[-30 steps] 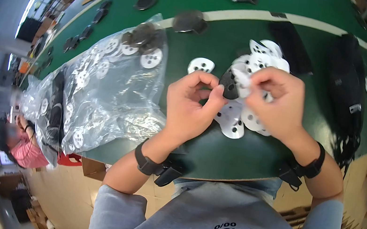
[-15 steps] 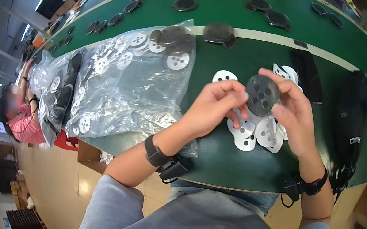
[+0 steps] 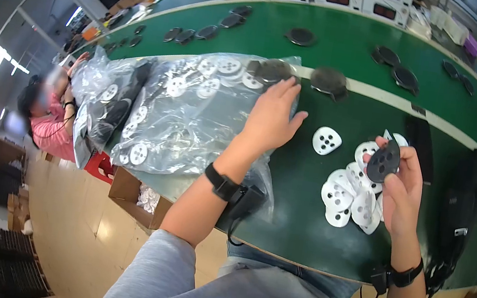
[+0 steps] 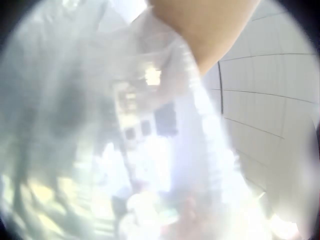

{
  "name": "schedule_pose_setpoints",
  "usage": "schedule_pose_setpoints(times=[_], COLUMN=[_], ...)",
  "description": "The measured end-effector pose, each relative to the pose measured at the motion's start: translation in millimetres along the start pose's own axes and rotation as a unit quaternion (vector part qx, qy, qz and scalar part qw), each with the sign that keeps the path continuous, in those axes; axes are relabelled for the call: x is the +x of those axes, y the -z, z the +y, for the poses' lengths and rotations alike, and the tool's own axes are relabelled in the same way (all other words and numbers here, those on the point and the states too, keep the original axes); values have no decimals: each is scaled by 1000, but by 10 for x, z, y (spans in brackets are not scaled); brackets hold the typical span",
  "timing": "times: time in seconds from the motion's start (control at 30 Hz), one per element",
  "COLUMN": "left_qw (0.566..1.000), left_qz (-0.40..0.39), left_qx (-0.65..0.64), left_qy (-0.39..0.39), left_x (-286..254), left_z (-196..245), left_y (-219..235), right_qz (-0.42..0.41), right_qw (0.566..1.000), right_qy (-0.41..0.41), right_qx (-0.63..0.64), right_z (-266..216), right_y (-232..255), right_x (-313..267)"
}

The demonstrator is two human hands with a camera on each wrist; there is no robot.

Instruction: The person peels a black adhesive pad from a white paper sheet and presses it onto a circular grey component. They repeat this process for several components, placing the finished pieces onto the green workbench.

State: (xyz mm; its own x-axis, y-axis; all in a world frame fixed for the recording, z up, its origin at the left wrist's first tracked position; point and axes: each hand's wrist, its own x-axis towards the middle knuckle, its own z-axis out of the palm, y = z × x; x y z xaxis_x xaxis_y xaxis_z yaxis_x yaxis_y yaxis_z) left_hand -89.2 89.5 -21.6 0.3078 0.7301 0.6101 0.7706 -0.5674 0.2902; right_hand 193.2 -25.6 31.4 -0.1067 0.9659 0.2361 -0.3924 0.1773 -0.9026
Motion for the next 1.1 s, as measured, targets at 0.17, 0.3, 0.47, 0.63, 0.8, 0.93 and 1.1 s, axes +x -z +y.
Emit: schedule_pose_setpoints(times=[0.17, 0.3, 0.47, 0.63, 0.8, 0.93, 1.1], left_qw=[993, 993, 996, 990, 858, 729, 651], left_qz=[-81, -68, -21, 75, 94, -14, -81], left_qx=[39, 63, 27, -86, -447, -626, -697], left_qy=[79, 79, 83, 87, 235, 277, 289], left_x=[28, 42, 47, 144, 214, 144, 21], left_z=[100, 103, 81, 218, 430, 650, 808], left_y=[152, 152, 110, 294, 421, 425, 227], right_qz=[15, 3, -27, -17, -36, -51, -43], right_qw=[1000, 1000, 999, 995, 998, 998, 999], right_qy=[-17, -28, -36, -73, -43, -15, -6], right_qx=[1, -3, 14, 59, 42, 36, 8], right_z=[-44, -60, -17, -36, -20, 32, -9], right_y=[-87, -95, -81, -93, -89, -1, -8], right_x=[-18, -12, -22, -24, -29, -33, -39])
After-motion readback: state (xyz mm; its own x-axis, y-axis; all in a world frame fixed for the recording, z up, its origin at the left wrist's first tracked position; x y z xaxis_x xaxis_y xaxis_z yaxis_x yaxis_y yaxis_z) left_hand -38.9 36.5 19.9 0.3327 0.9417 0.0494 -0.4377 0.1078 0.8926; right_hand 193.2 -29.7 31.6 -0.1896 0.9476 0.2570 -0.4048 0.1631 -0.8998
